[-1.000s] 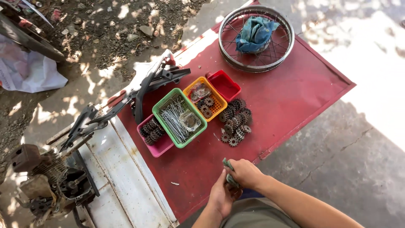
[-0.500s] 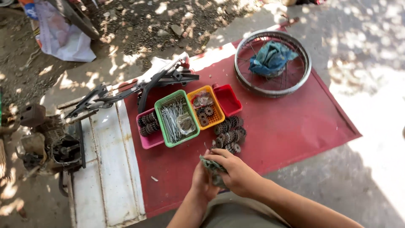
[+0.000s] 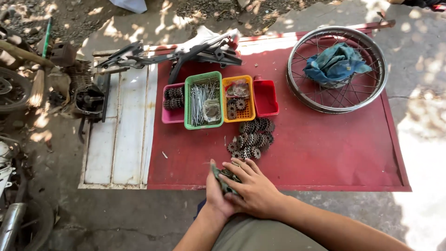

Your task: The person cleans several small metal gears using a cloth. They pick up each gear from a pile on a red table, wipe it thoroughly, and place it into a red plastic container. The person repeats this process for multiple gears.

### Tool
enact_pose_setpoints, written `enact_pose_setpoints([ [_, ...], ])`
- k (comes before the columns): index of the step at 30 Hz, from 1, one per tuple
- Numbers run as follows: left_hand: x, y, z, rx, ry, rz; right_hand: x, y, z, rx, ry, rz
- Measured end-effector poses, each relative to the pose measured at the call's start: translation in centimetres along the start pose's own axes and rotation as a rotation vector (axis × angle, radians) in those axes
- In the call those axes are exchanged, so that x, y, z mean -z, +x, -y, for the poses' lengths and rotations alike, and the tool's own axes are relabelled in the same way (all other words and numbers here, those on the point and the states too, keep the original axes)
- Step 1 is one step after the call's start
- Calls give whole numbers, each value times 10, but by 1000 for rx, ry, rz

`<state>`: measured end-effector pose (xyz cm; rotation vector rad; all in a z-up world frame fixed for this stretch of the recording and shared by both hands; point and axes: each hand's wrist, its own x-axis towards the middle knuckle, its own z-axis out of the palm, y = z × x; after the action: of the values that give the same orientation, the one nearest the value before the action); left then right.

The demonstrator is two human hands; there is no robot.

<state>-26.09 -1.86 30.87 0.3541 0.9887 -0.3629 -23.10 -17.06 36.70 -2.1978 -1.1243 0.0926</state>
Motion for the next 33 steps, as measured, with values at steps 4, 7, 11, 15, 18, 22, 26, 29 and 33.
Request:
enact_pose_setpoints([
  [4,-15,3,4,-24,-21,21,-18,-16,-26,41,-54,-1],
  [7,-11,14,17,-6,-21,7,-36,-24,-48,-42,-12,37],
  [11,-31,-2,27,-56,81,52,-39,-25,-53,-171,46,-67],
  [15,-33,-2,16,-75,11,-69,-28,-22,-31,-3,274,25],
  [18,0,30,18,-50,-22,31,-21,-7,-49,-43,144,-75],
  [22,-31,10,5,-72,86,63,-30,-2,-69,-194,-24,-248],
  [26,-49,-9,-9,-88,127,109,-13,6,-10,-136,21,-275],
  [29,-30,10,-19,-89,159,119,-19,10,-15,-175,116,-262],
  [33,-16,4,-28,-69,254,147,-31,19,-26,-428,244,-299],
])
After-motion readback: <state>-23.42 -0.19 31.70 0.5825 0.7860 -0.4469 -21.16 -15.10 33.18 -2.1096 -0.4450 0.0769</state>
